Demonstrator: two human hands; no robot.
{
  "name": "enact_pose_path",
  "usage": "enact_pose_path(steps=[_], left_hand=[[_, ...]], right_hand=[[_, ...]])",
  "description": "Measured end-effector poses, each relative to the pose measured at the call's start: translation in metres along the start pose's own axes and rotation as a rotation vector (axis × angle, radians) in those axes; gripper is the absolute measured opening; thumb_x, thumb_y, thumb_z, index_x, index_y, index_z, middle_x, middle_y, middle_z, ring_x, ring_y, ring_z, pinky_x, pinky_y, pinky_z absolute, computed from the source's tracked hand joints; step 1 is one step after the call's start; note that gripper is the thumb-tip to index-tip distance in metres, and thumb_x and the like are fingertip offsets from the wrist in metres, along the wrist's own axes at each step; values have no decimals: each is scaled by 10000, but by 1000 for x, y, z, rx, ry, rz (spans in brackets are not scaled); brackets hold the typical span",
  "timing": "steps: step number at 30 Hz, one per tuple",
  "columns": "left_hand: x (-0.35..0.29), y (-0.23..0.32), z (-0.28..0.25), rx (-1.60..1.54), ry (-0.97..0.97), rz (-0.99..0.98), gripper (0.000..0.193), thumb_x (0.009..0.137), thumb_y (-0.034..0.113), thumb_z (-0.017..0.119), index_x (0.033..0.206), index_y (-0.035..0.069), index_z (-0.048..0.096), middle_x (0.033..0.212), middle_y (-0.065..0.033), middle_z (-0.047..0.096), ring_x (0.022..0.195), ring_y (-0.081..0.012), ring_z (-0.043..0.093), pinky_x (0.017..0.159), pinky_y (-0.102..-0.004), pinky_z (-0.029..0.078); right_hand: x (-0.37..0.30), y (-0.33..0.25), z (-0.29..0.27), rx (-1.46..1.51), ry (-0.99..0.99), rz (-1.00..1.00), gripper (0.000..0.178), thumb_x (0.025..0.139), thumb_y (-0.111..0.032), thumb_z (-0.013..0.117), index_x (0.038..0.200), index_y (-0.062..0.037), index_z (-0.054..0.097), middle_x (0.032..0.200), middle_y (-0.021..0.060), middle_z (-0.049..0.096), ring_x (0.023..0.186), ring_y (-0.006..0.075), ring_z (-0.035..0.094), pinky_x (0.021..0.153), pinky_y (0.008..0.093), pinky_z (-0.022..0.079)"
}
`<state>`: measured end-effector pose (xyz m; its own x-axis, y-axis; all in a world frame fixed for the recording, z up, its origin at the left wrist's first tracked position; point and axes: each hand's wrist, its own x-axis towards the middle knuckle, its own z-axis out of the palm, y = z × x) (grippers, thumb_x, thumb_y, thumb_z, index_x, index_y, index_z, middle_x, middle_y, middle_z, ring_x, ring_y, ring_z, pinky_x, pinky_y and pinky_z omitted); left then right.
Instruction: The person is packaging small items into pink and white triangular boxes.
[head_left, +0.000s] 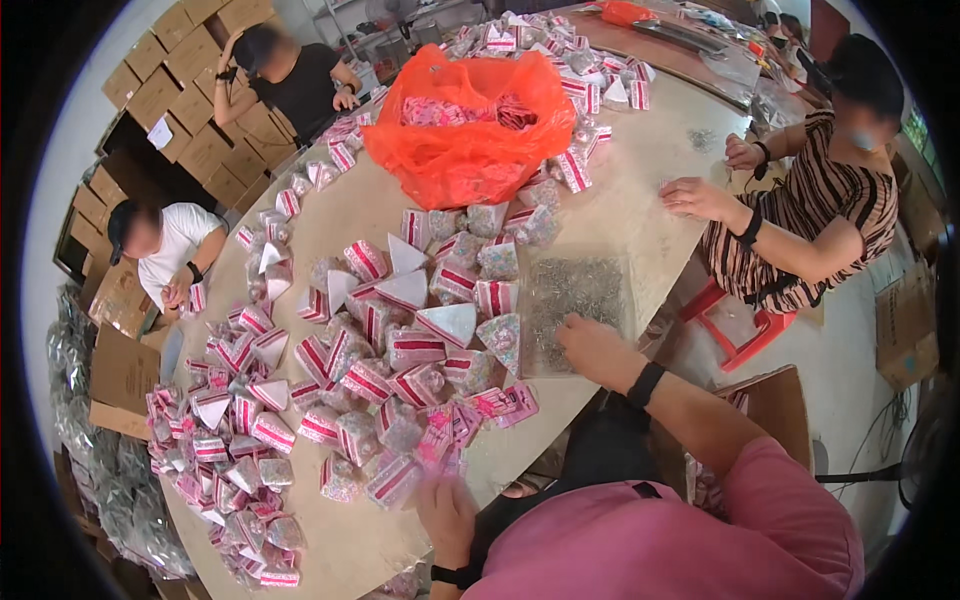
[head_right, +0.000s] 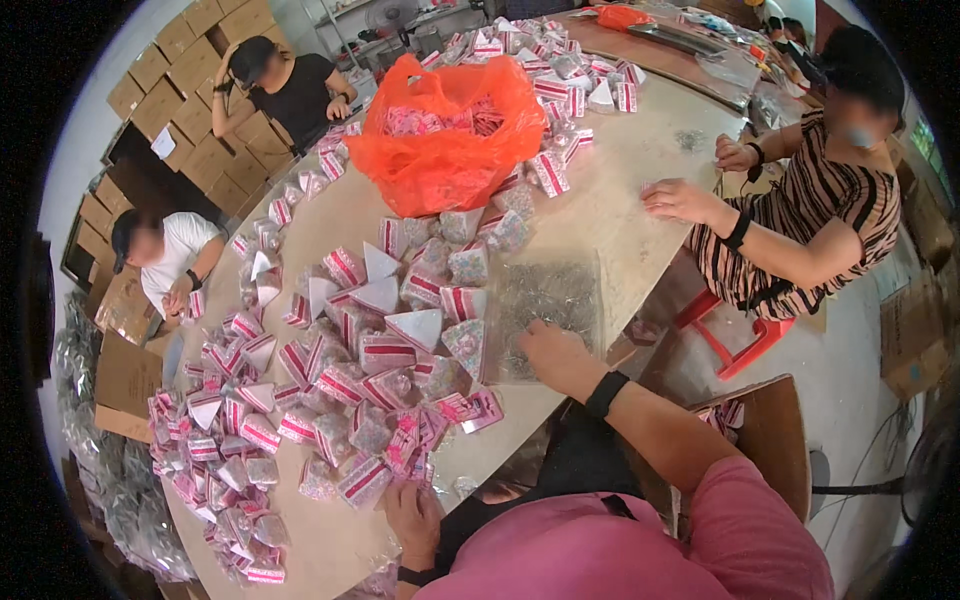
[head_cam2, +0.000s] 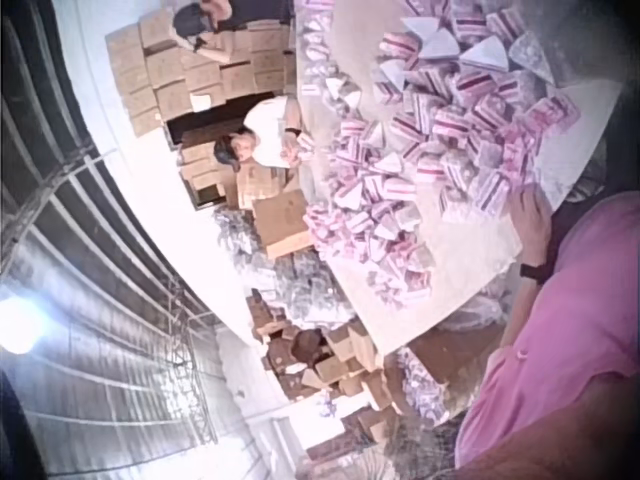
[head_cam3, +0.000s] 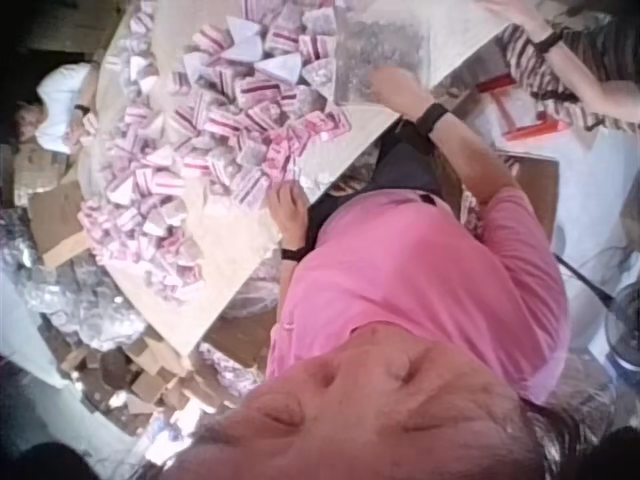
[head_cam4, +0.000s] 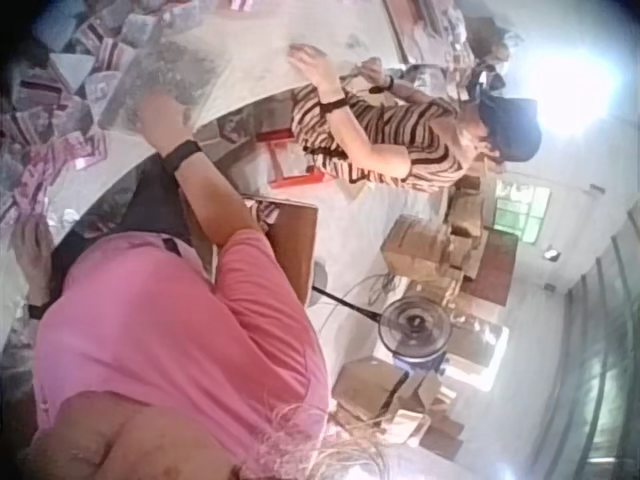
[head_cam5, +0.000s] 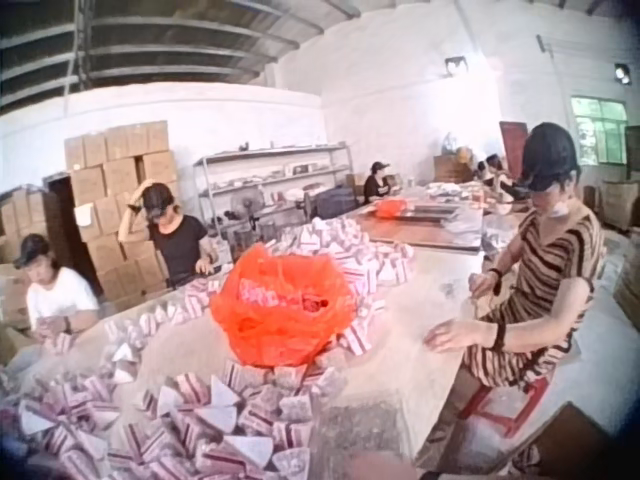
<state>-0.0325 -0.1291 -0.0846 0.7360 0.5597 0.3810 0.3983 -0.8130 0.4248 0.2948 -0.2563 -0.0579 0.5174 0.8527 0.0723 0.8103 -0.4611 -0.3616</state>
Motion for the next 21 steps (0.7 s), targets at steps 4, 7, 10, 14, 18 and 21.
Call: enact_pose_path(steps=[4,7,10,14,18,21], left_hand=[[-2,-2,3,-2,26,6,181,747,19,604,924,4,569,932,-176,546,893,-374,523,782,-456,421],[0,1,1,-7,28,10,171,759,24,608,925,14,568,942,-181,546,905,-385,521,782,-461,418],[-1,-1,1,12,45,19,197,753,21,601,950,9,586,948,-174,552,899,-362,529,794,-438,422],[0,0,-4,-23,42,5,194,763,20,606,956,14,587,952,-171,555,906,-362,528,800,-435,419],[4,4,-4,-50,19,-11,199,757,26,621,952,12,584,954,-174,555,901,-361,529,797,-434,419],[4,5,-4,-36,48,10,196,756,29,629,944,12,581,953,-179,554,899,-365,528,796,-434,418]], right_hand=[[8,8,-2,19,-39,21,141,761,-84,565,882,-17,592,894,189,568,840,371,601,716,442,509],[9,9,-8,76,27,6,111,763,-96,572,847,-25,589,890,192,580,826,375,598,716,452,501],[13,12,-14,181,114,-14,93,759,-108,582,802,-26,582,868,188,590,828,376,593,717,465,489],[26,11,-28,250,158,20,144,746,-145,613,752,-8,570,808,182,590,819,369,586,692,459,471],[34,19,-46,450,192,47,179,739,-160,631,712,7,572,704,167,583,680,317,577,614,407,451],[43,19,-58,555,210,49,179,745,-141,627,680,15,567,630,138,572,582,239,564,557,367,438]])
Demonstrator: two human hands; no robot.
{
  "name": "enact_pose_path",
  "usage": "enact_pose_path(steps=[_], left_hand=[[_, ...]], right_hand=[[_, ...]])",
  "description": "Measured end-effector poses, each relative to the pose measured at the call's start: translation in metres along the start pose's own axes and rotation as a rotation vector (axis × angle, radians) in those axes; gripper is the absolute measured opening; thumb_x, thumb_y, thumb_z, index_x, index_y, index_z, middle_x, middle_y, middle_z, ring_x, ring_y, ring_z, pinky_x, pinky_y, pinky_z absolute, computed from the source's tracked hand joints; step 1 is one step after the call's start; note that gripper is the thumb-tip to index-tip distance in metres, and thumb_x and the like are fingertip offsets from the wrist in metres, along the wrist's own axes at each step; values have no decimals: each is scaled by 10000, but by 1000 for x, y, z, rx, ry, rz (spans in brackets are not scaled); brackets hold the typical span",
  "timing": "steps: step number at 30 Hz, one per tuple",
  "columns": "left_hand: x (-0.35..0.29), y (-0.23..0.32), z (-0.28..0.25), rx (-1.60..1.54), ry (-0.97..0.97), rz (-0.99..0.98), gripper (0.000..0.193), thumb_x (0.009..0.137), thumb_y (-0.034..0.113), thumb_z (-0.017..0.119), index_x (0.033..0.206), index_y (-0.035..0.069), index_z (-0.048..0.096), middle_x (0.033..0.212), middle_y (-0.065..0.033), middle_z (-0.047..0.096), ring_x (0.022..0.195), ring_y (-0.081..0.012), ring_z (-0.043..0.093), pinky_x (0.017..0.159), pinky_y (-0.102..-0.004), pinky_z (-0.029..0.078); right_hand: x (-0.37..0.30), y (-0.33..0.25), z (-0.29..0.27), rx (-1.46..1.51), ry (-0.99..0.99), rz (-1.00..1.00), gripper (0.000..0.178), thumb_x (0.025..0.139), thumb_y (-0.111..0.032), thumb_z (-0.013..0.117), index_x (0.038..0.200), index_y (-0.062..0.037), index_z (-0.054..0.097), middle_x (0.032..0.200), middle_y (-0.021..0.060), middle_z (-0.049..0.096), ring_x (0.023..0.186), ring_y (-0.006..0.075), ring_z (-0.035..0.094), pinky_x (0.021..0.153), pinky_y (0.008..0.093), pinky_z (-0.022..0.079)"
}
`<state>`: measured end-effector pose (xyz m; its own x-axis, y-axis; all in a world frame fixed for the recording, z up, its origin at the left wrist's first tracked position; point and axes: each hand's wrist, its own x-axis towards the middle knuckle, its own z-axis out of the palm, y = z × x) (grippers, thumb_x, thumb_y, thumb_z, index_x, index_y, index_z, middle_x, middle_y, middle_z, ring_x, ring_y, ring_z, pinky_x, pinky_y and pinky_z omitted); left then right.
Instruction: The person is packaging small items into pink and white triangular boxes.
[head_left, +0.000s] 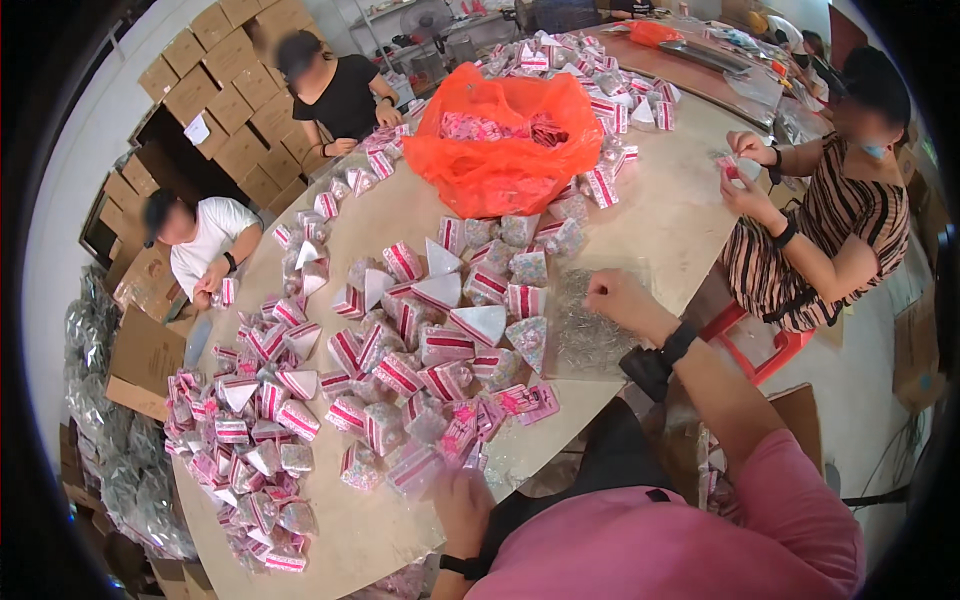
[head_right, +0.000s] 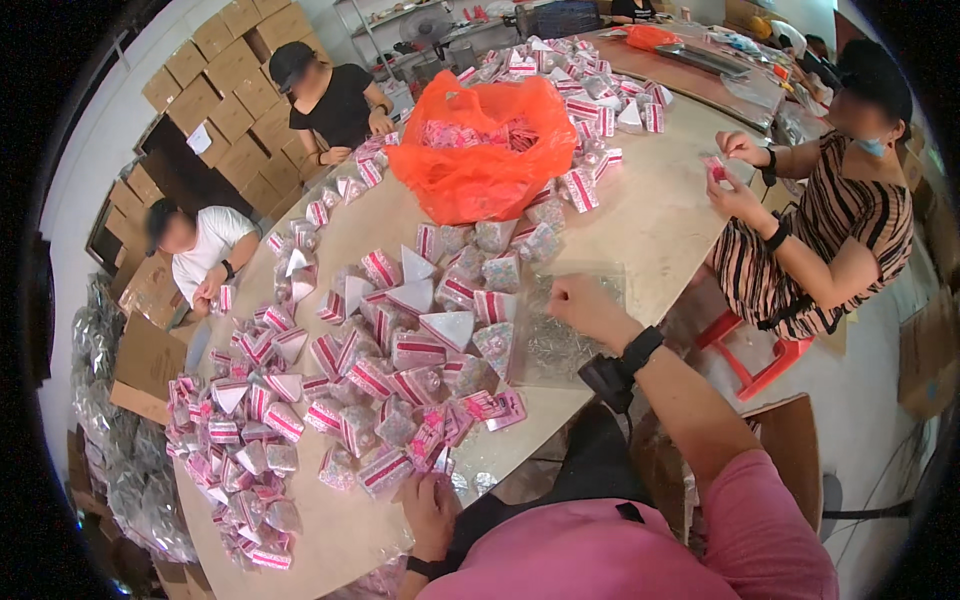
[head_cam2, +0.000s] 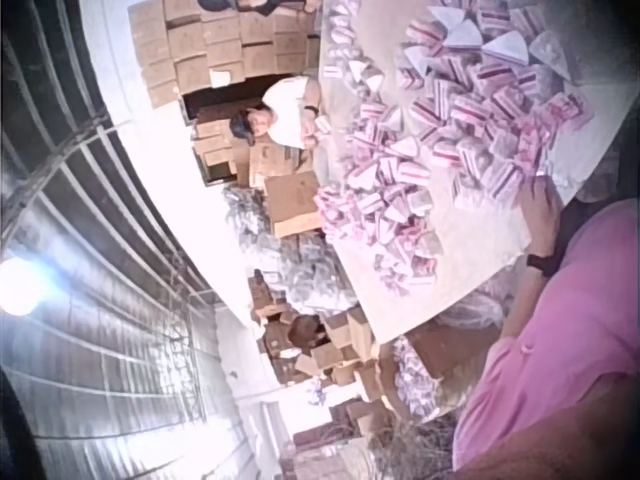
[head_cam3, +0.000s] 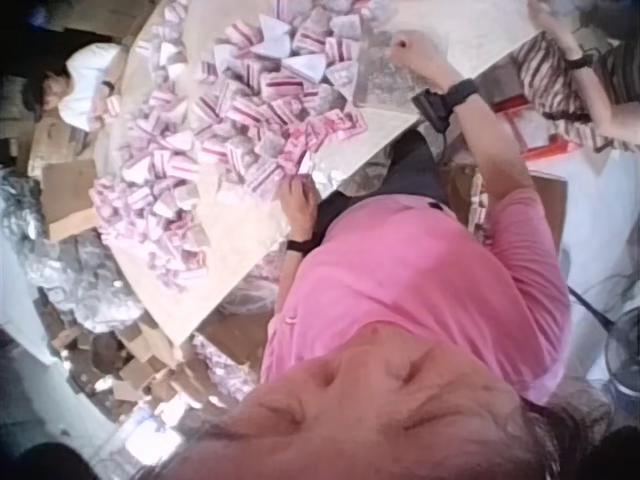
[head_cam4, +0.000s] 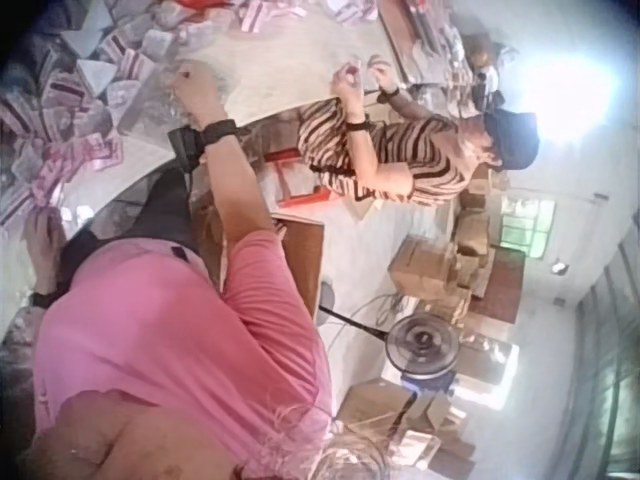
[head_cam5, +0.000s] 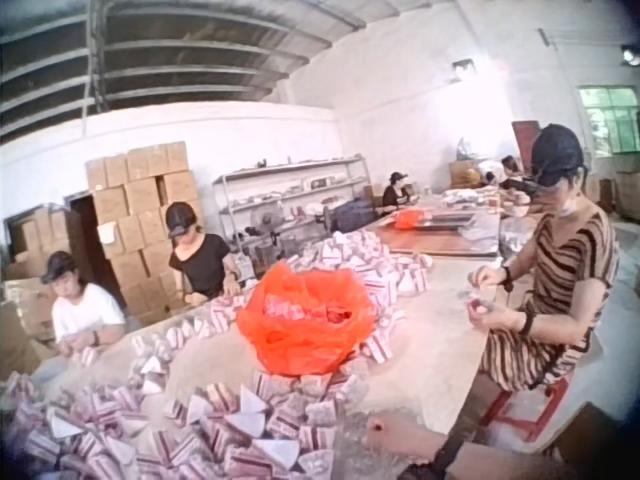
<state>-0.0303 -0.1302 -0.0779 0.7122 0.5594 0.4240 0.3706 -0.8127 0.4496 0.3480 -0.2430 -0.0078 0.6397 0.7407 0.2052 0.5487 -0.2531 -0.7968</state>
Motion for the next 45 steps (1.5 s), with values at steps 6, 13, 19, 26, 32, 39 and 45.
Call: enact_pose_path(steps=[6,13,19,26,32,39,45], left_hand=[[-1,-1,-4,-61,-36,-71,199,731,23,624,921,30,567,910,-159,555,860,-360,530,731,-450,417],[-2,-5,-10,-151,-50,-66,223,760,43,627,980,46,593,971,-146,564,906,-344,533,783,-429,432],[17,-6,-66,154,44,58,352,717,27,673,1057,37,583,1068,-165,554,992,-350,528,842,-444,431],[34,-43,-79,325,-269,-203,602,695,88,709,1243,33,467,1233,-186,471,1141,-368,452,939,-429,399],[24,-50,-92,-101,-73,-355,632,719,57,688,1290,-3,425,1213,-179,496,1081,-326,520,918,-405,430],[7,-38,-92,-1829,261,-805,565,939,414,458,1360,51,356,1270,-145,506,1120,-329,543,923,-471,474],[5,-24,-80,-2331,273,-800,749,851,616,484,1372,91,367,1259,-201,491,1018,-425,536,889,-501,487]], right_hand=[[11,-13,0,105,18,154,96,768,-64,582,723,18,557,597,81,535,512,145,548,483,319,431],[-4,-8,20,153,-3,292,96,813,-23,493,852,20,568,623,63,514,477,140,557,412,282,419],[-6,0,24,233,10,337,117,856,-52,487,881,15,579,631,56,534,470,126,552,390,259,410],[-11,-19,29,205,23,269,98,858,-68,506,822,13,548,631,48,521,500,125,545,451,262,412],[-14,-7,35,5,257,-102,101,835,-77,559,782,7,549,660,23,519,612,110,503,567,274,394],[-46,-101,70,675,-63,220,36,832,-68,601,854,-41,590,678,-20,538,568,52,503,504,201,395],[-71,-166,123,909,-547,274,48,847,-47,586,874,-27,552,739,42,602,624,98,582,538,225,445]])
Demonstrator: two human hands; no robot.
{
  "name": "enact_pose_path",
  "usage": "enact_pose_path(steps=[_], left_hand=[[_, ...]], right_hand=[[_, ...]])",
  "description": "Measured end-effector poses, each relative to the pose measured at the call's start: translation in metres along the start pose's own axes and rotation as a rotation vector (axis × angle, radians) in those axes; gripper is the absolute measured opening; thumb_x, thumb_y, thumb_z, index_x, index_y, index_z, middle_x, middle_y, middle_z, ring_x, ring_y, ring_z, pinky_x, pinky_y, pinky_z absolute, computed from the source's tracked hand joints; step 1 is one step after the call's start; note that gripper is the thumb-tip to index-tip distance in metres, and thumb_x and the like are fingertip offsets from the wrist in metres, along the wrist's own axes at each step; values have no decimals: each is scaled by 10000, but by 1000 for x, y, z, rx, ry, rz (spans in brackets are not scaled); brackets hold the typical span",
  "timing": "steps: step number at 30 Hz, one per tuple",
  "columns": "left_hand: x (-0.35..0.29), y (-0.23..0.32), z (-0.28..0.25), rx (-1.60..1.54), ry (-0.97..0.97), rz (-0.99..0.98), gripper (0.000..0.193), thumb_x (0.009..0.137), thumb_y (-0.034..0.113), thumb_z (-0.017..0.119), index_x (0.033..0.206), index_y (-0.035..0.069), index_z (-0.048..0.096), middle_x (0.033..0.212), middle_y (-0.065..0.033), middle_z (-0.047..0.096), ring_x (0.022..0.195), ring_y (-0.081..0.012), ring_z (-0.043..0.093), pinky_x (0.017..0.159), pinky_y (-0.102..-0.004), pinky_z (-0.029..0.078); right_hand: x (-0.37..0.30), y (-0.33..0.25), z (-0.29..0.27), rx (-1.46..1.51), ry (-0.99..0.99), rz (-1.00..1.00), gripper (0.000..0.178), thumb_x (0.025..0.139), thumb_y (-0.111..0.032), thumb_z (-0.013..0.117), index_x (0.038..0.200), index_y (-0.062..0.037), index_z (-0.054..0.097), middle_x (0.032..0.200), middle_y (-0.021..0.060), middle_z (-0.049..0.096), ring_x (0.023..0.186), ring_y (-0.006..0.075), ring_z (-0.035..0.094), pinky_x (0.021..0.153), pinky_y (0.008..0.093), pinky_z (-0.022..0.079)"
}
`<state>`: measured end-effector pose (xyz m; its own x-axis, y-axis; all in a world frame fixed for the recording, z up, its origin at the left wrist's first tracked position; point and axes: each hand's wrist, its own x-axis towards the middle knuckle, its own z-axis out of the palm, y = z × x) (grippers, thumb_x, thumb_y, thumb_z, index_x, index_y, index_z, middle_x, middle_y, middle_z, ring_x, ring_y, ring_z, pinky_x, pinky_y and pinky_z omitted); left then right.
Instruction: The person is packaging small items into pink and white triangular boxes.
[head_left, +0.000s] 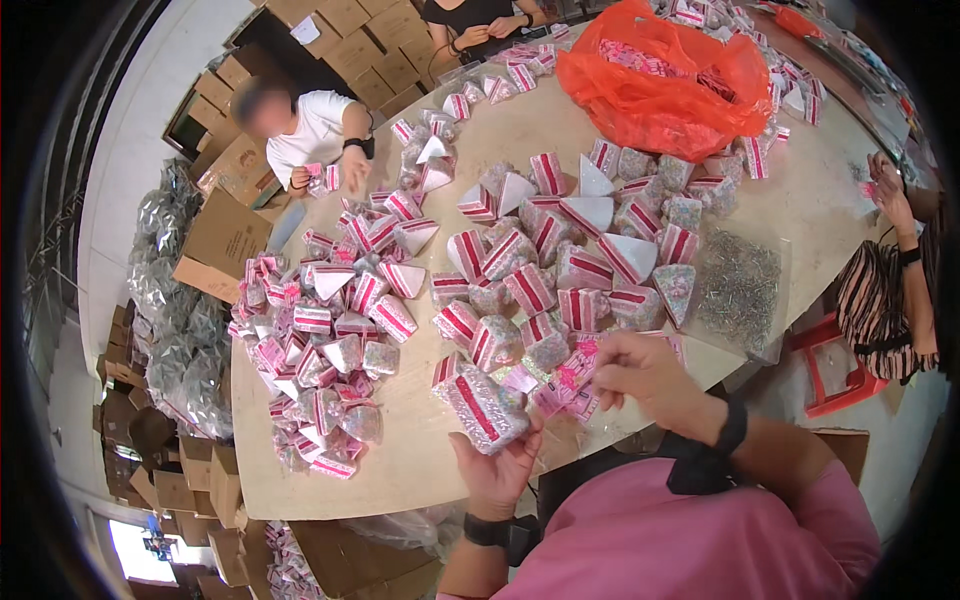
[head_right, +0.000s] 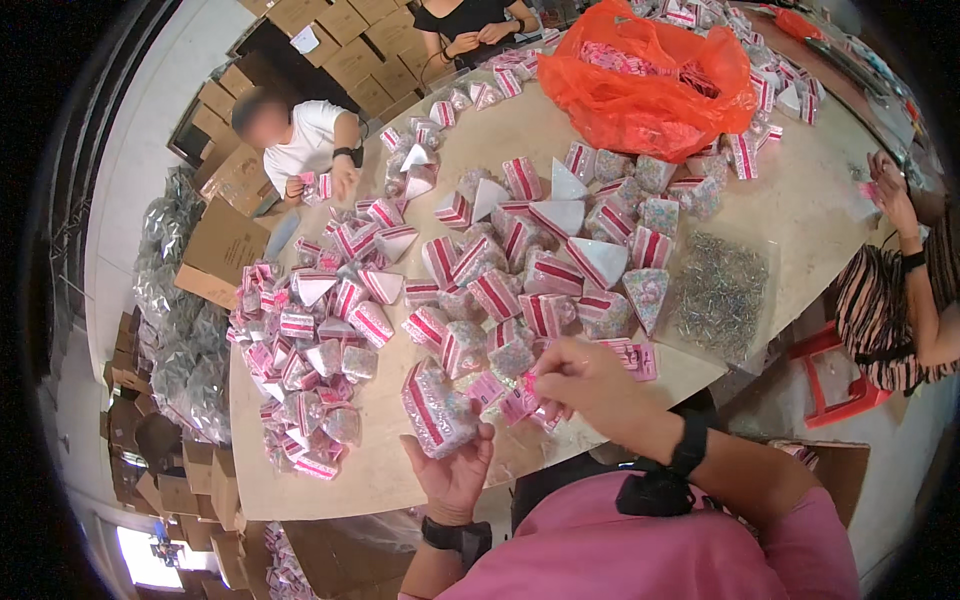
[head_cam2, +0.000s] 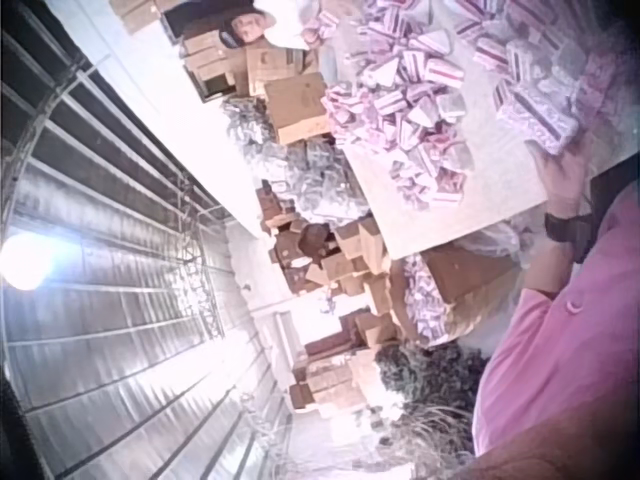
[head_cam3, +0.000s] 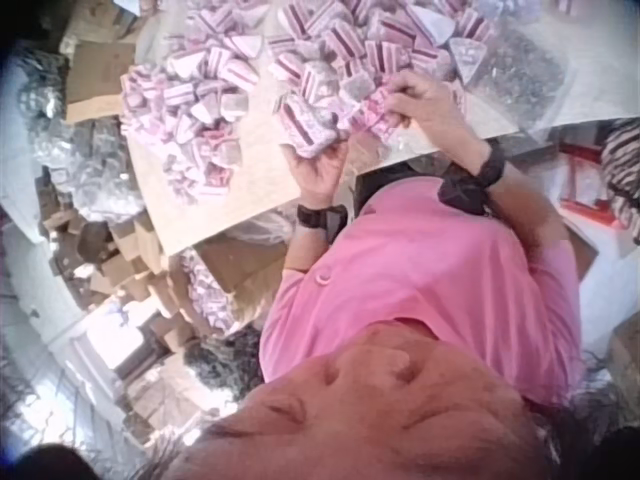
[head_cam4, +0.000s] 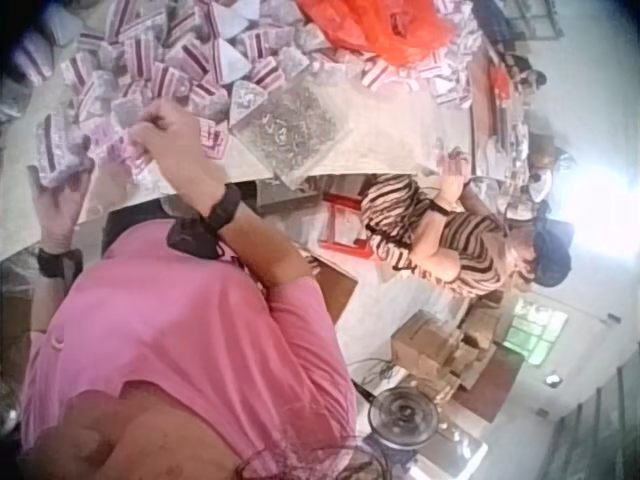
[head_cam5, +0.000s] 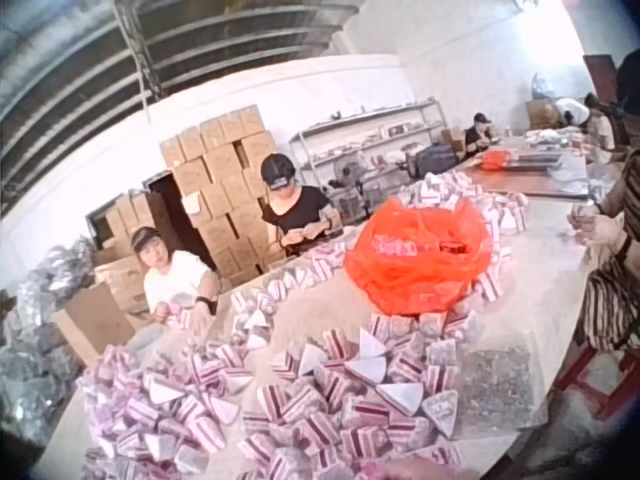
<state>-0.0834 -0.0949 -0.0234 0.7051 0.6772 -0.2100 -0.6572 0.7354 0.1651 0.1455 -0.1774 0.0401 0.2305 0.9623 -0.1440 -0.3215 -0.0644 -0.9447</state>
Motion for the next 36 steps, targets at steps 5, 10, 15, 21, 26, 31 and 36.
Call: enact_pose_path(steps=[5,10,15,21,26,31,36], left_hand=[[1,-9,7,-35,-34,-76,758,845,667,411,1283,49,446,1173,-168,533,934,-372,564,790,-448,512],[0,-14,7,41,47,-42,691,848,626,412,1243,64,487,1143,-157,543,904,-358,568,797,-448,500],[-12,11,-18,509,211,76,596,844,466,504,1252,33,477,1138,-160,572,932,-334,586,870,-432,481],[-19,38,-39,1456,437,385,394,799,124,568,1145,-47,487,979,-97,582,844,-154,570,758,-291,469],[-11,37,-36,2270,593,628,453,751,161,669,1128,-29,506,991,-153,570,922,-280,548,821,-405,441],[16,11,-9,2730,134,1038,355,739,135,652,1054,15,540,983,-125,549,945,-303,499,821,-444,378],[53,-1,-8,2978,7,643,457,719,196,686,1102,27,502,1033,-116,560,990,-295,506,898,-477,346]], right_hand=[[6,18,17,51,-70,48,96,900,-130,554,914,-37,533,728,26,595,575,73,569,516,207,443],[5,27,15,50,-65,56,84,903,-111,535,909,-31,512,724,27,581,581,78,557,516,216,445],[7,28,3,-86,55,-3,61,887,-88,526,887,-38,490,732,36,569,607,91,558,512,225,442],[5,63,-13,-198,69,94,113,868,-96,543,924,1,526,780,66,576,688,134,579,621,281,473],[13,74,-11,-556,74,-19,160,868,-134,555,936,10,539,783,101,589,754,185,588,683,319,457],[14,84,-10,-470,55,28,165,868,-139,556,933,12,551,790,112,610,732,196,583,671,319,453],[14,88,-12,-430,50,-29,133,854,-106,564,923,8,557,752,87,596,687,156,570,635,304,456]])
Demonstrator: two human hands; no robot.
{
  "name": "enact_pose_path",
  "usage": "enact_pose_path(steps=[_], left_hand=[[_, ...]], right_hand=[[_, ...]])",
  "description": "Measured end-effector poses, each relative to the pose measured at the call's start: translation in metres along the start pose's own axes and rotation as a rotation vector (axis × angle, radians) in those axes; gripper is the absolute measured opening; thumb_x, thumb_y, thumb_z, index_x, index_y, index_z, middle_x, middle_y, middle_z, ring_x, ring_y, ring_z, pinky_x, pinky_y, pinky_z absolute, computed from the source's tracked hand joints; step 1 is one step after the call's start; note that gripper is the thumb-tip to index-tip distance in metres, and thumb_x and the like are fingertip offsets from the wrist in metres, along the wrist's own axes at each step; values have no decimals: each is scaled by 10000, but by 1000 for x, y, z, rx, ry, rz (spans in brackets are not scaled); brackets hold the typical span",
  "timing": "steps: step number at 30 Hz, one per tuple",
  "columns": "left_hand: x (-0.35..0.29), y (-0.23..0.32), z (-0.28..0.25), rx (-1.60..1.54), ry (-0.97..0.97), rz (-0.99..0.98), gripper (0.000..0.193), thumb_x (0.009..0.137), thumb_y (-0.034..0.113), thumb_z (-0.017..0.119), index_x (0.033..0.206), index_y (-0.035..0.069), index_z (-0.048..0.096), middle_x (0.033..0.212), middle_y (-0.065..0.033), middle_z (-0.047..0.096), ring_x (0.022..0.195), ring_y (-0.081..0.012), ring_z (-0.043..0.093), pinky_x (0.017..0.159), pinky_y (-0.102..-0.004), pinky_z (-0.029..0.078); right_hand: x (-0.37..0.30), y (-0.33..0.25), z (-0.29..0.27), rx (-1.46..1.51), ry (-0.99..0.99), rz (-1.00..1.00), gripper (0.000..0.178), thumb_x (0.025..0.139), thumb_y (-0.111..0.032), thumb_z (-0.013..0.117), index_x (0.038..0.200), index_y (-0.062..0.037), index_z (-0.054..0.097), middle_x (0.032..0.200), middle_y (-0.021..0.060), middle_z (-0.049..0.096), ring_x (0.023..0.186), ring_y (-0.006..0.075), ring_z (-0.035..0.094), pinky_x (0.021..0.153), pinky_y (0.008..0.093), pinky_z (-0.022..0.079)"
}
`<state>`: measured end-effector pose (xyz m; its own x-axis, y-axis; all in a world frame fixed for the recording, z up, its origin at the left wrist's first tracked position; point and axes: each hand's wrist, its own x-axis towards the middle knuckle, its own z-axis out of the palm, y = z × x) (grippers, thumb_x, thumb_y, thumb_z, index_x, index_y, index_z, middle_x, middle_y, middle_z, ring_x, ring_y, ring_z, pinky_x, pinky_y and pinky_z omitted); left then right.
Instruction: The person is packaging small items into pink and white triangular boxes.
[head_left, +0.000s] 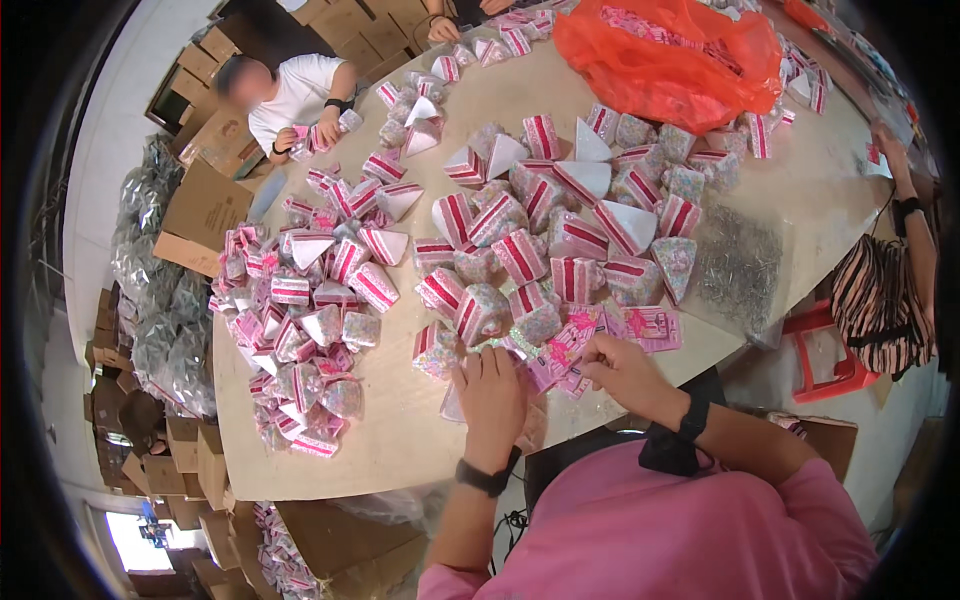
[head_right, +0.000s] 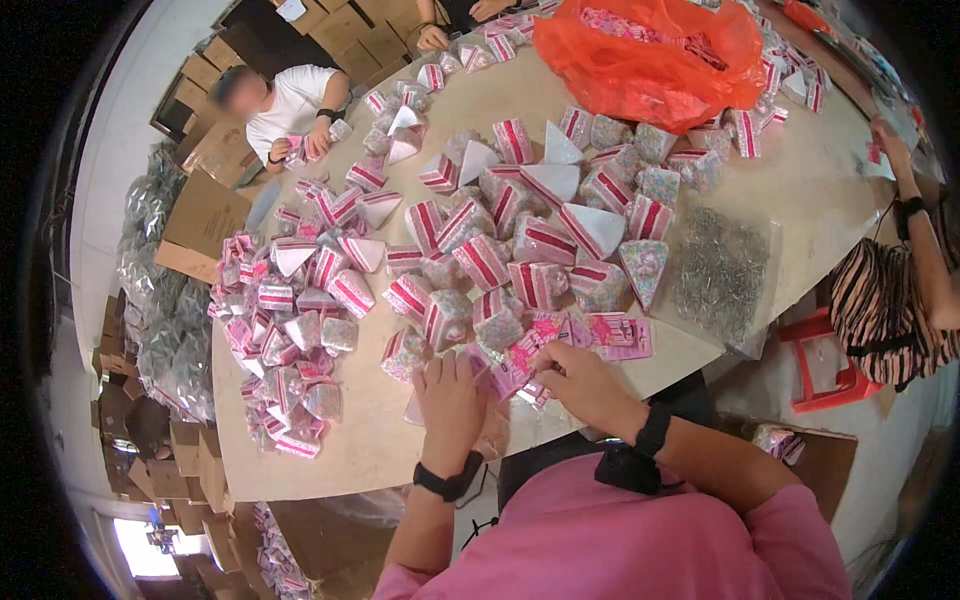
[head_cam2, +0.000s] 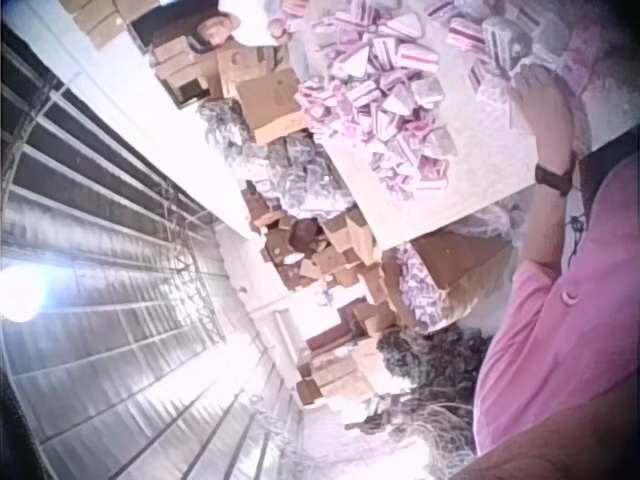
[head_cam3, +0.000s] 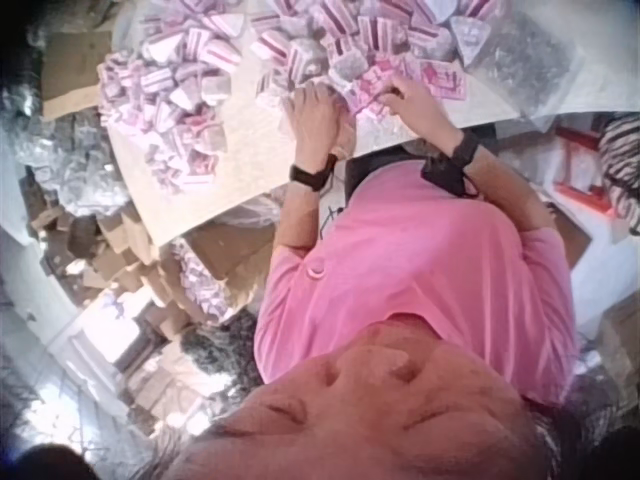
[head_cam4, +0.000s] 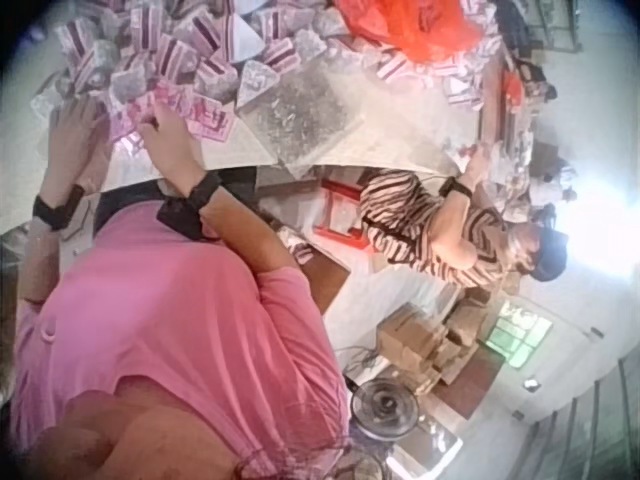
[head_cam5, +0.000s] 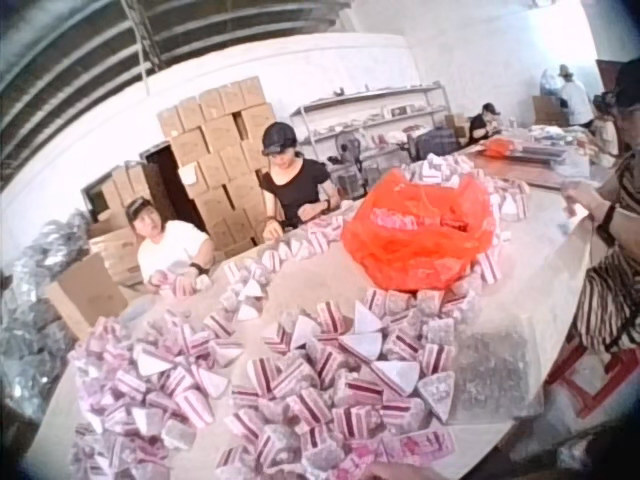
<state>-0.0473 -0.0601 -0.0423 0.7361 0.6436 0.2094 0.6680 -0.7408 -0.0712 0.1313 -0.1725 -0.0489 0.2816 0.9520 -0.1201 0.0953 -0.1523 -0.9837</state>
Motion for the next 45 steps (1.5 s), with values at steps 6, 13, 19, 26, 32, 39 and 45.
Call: enact_pose_path(steps=[6,13,19,26,32,39,45], left_hand=[[19,-15,14,33,-79,39,456,688,229,728,1051,23,542,952,-114,591,944,-293,541,982,-490,303],[19,-19,-7,-237,-86,-77,492,684,217,747,1074,15,527,971,-135,587,1026,-329,517,1000,-501,297],[1,-3,-44,-511,40,-5,459,654,143,748,1023,29,499,939,-142,525,908,-335,490,807,-418,388],[2,30,-69,-531,49,62,453,634,110,758,985,14,487,930,-152,508,914,-348,474,795,-434,375],[0,38,-69,-559,16,63,488,654,125,754,1034,5,471,952,-150,517,929,-339,479,796,-430,381],[-7,40,-70,-837,96,-19,379,745,121,712,1051,-2,528,903,-124,567,843,-256,542,739,-368,423],[12,46,-88,-831,238,53,113,782,42,659,850,21,571,732,-92,551,661,-220,533,611,-324,421]], right_hand=[[-3,-3,-5,157,-19,61,58,844,-59,569,864,-21,530,782,14,523,668,83,516,596,245,461],[1,-4,-4,211,61,-24,90,822,-57,578,871,11,547,746,45,568,627,101,551,563,260,467],[9,-44,-12,307,50,-14,85,831,-65,588,867,-7,537,758,40,560,634,89,549,542,244,448],[9,-45,2,-105,123,-294,53,834,-59,594,854,-14,572,821,32,562,777,103,545,659,263,448],[17,-36,2,410,-13,-44,49,844,-68,612,845,-20,600,927,39,595,822,112,544,742,267,450],[15,-46,-4,713,-88,28,34,866,-46,593,883,-16,596,963,72,605,848,141,565,788,275,463],[9,-43,2,755,-170,-31,73,874,-57,606,863,2,564,838,73,621,760,142,627,675,258,515]])
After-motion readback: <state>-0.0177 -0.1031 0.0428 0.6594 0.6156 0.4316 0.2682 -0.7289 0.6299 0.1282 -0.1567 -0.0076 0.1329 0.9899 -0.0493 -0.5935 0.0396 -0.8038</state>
